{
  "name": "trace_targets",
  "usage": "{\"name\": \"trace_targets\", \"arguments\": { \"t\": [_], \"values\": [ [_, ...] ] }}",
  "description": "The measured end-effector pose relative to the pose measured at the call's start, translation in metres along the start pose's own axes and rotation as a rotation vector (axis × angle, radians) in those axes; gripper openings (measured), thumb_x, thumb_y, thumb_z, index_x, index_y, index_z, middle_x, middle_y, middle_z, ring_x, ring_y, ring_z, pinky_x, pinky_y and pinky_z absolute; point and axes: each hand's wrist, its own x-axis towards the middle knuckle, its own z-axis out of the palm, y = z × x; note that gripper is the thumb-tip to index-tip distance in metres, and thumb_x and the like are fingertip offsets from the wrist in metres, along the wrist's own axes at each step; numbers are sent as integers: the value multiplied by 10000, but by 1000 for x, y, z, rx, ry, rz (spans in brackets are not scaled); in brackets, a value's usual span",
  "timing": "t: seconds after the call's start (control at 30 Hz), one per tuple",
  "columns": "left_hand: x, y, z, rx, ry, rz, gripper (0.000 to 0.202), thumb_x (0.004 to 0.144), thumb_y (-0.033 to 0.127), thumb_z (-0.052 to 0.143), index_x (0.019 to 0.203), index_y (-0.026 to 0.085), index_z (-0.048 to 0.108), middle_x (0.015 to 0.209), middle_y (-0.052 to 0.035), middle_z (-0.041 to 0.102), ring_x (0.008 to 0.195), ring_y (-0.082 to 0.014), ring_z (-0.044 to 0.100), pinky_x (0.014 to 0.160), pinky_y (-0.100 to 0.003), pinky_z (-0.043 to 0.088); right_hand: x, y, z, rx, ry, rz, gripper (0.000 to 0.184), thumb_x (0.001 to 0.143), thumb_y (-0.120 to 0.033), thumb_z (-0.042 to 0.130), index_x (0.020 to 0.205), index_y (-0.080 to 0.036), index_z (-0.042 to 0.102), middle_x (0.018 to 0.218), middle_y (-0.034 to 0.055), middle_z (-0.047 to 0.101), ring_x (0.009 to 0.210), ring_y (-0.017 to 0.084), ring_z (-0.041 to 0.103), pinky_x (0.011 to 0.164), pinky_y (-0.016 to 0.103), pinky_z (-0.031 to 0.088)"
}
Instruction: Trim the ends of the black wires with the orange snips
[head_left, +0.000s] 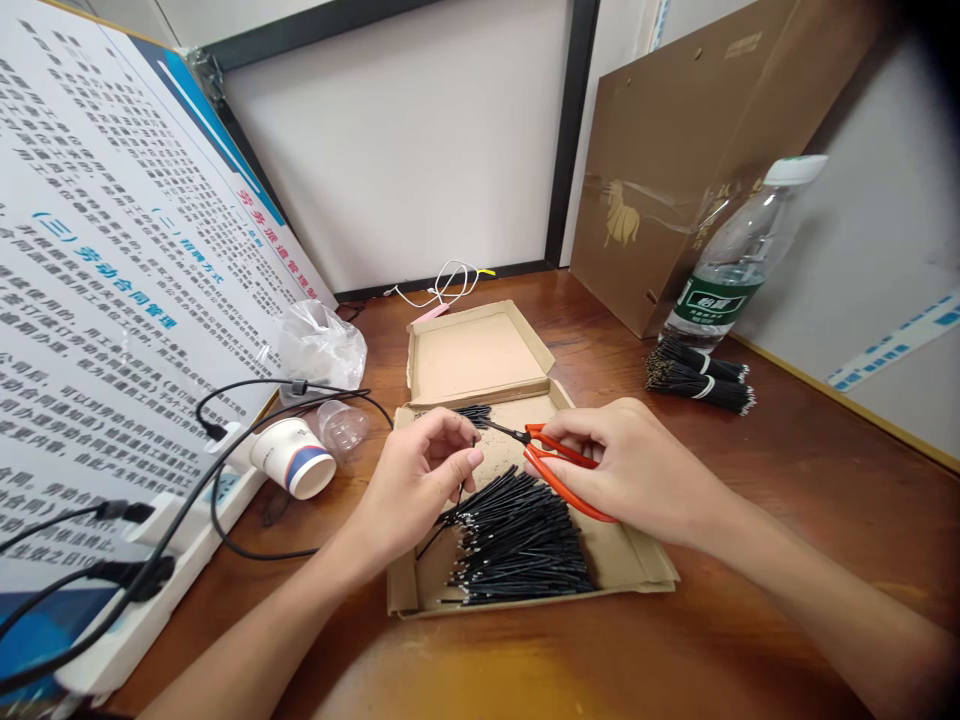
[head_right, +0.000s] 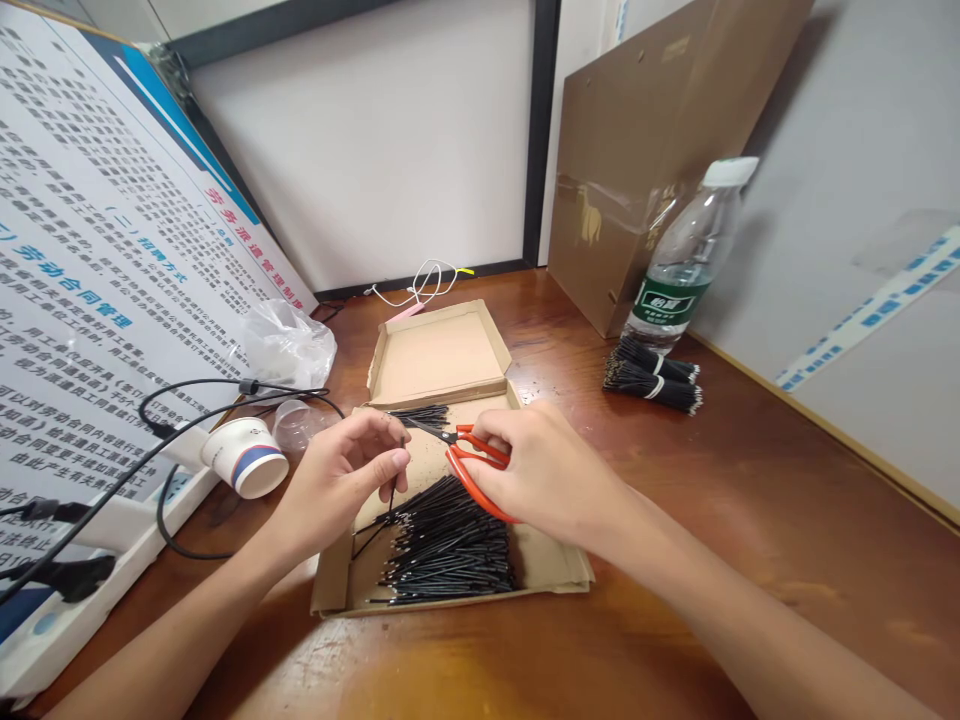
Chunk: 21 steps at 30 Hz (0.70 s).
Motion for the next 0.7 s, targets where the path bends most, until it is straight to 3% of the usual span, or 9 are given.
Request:
{"name": "trace_targets", "arguments": {
  "t": [0.1,0.4,0.7],
  "values": [
    [0,-1,0,-25,9,27,141,836,144,598,957,161,529,666,30,557,533,-89,564,465,-184,449,0,0,0,-2,2,6,203,801,-291,566,686,-157,666,500,-39,433,492,98,332,477,256,271],
    [1,-2,-2,88,63,83,173,827,96,575,981,120,648,655,-4,620,554,-92,572,505,-191,472,0,2,0,-3,24,1,227,796,-295,576,611,-170,616,494,-52,378,489,91,305,471,251,260],
    [1,2,-2,33,155,63,180,767,115,670,945,92,679,641,-18,668,541,-87,588,511,-175,491,0,1,0,-1,17,-5,211,799,-297,577,650,-167,650,490,-51,396,482,90,319,470,250,265]
  ]
}}
